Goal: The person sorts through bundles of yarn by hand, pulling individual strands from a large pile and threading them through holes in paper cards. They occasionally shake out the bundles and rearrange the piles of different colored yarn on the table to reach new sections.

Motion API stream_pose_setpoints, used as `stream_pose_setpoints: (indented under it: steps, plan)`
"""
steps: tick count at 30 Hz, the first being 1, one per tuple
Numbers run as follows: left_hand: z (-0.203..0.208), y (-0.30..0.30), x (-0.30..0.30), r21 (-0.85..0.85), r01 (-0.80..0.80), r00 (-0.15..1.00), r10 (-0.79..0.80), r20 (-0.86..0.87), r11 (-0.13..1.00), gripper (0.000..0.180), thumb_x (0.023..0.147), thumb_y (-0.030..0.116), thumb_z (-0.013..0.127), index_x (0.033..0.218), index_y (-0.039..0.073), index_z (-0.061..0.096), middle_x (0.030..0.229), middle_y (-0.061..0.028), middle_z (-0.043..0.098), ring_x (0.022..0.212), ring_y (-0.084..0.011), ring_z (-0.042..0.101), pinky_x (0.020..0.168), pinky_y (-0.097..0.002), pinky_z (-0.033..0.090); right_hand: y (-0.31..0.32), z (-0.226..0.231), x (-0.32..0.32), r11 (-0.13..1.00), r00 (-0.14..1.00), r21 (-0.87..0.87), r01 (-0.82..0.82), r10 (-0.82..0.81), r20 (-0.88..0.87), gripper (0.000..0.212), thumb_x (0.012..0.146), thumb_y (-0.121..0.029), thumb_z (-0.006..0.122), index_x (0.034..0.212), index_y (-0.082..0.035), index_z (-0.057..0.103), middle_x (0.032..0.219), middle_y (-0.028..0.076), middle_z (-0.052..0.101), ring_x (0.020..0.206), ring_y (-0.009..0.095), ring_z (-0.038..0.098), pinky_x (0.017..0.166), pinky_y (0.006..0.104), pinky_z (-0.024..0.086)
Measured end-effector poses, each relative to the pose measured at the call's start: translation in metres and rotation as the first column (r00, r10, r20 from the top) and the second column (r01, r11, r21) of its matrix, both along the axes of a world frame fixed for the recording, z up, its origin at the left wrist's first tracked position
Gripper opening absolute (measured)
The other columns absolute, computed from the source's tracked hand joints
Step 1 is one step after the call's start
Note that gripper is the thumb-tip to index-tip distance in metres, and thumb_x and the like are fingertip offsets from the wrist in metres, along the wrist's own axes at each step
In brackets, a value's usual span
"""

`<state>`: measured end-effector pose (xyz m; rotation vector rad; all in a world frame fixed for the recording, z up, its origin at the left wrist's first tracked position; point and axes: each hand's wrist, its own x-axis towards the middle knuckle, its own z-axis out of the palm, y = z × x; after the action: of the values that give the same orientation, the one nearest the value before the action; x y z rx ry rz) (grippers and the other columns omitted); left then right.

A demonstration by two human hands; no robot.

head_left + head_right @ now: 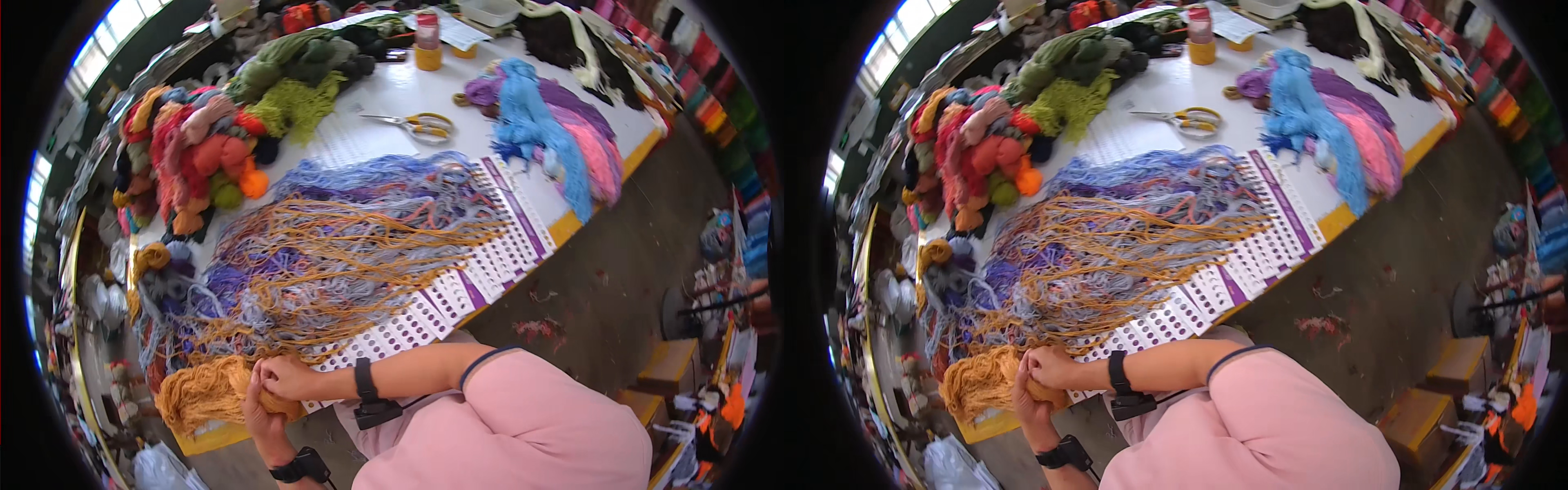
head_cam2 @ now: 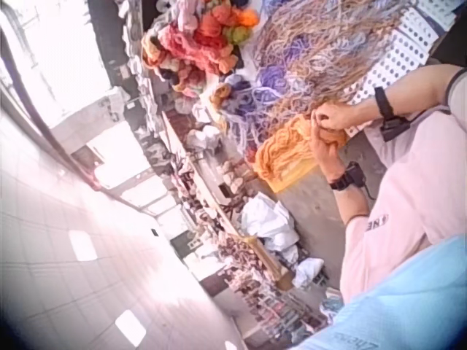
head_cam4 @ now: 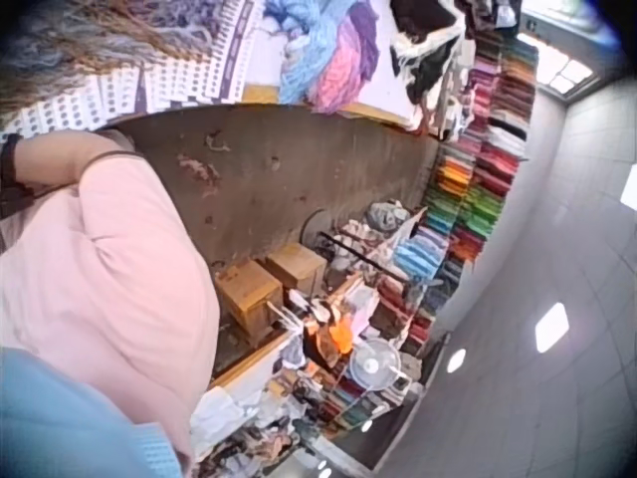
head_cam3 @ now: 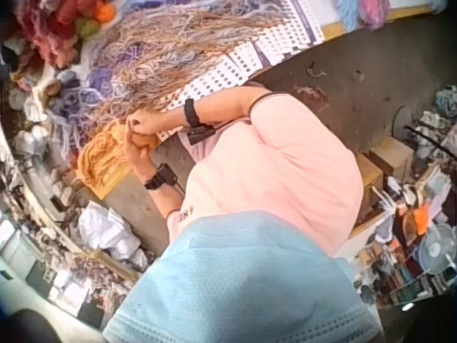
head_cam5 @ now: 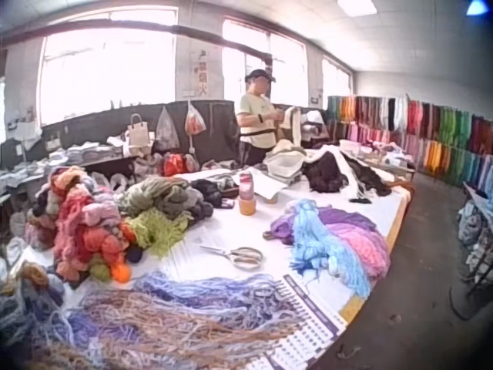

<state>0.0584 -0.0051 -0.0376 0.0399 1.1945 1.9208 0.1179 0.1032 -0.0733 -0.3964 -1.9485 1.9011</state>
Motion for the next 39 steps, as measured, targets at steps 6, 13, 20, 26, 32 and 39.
stream_pose_setpoints:
  steps: [6,13,20,26,32,39]
  plan:
    - [0.003,-0.006,0.002,0.015,-0.079,0.994,0.078,0.08,0.997,0.037,0.094,0.015,0.056,0.127,-0.002,0.053,0.118,-0.0141,0.06,0.109,-0.0249,0.059,0.096,-0.0374,0.048,0.006,0.024,0.017,0.958,0.999,-0.286,0.008,0.007,0.05,0.009,0.084,-0.009,0.062,0.078,-0.003,0.061,0.073,0.009,0.065,0.064,0.018,0.063,0.058,0.0329,0.047]
    - [-0.004,-0.016,-0.004,0.021,-0.086,0.987,0.083,0.136,0.996,0.033,0.089,0.004,0.059,0.122,-0.001,0.054,0.107,-0.0125,0.063,0.096,-0.0236,0.063,0.085,-0.0382,0.054,0.014,0.03,0.017,0.757,0.978,-0.645,-0.105,0.196,0.072,0.012,0.094,-0.01,0.054,0.084,-0.003,0.055,0.068,0.004,0.063,0.058,0.008,0.059,0.048,0.0227,0.044]
    - [0.01,-0.002,0.008,-0.127,-0.169,0.985,0.172,0.012,0.977,0.038,0.087,-0.002,0.059,0.125,-0.003,0.053,0.102,-0.01,0.062,0.089,-0.0206,0.063,0.082,-0.0344,0.054,0.016,0.023,0.018,0.927,0.983,-0.345,-0.145,0.174,0.054,0.013,0.093,-0.011,0.054,0.082,-0.004,0.052,0.065,0.004,0.061,0.06,0.008,0.059,0.051,0.0255,0.044]
    - [0.002,-0.008,0.006,-0.129,-0.172,0.985,0.172,-0.014,0.977,0.04,0.086,-0.006,0.059,0.126,-0.004,0.053,0.103,-0.009,0.059,0.09,-0.0195,0.062,0.081,-0.0322,0.053,0.018,0.023,0.022,0.92,0.986,-0.366,-0.139,0.163,0.035,0.013,0.087,-0.007,0.055,0.076,-0.003,0.05,0.066,0.008,0.064,0.061,0.014,0.064,0.055,0.0314,0.049]
    - [0.005,-0.005,0.007,-0.133,-0.156,0.987,0.158,0.007,0.979,0.042,0.086,-0.005,0.06,0.127,-0.003,0.052,0.098,-0.0073,0.058,0.088,-0.0179,0.061,0.079,-0.0312,0.052,0.027,0.029,0.025,0.91,0.978,-0.374,-0.18,0.208,0.035,0.012,0.09,-0.008,0.053,0.079,-0.003,0.05,0.065,0.008,0.063,0.06,0.014,0.065,0.054,0.0306,0.049]
    - [-0.005,-0.014,0.0,-0.064,-0.091,0.995,0.092,0.023,0.994,0.048,0.085,-0.004,0.06,0.131,-0.002,0.049,0.102,-0.0101,0.06,0.093,-0.02,0.062,0.084,-0.0337,0.053,0.025,0.024,0.022,0.886,0.977,-0.434,-0.164,0.206,0.052,0.014,0.092,-0.011,0.051,0.08,-0.004,0.05,0.064,0.007,0.063,0.06,0.014,0.064,0.054,0.0306,0.049]
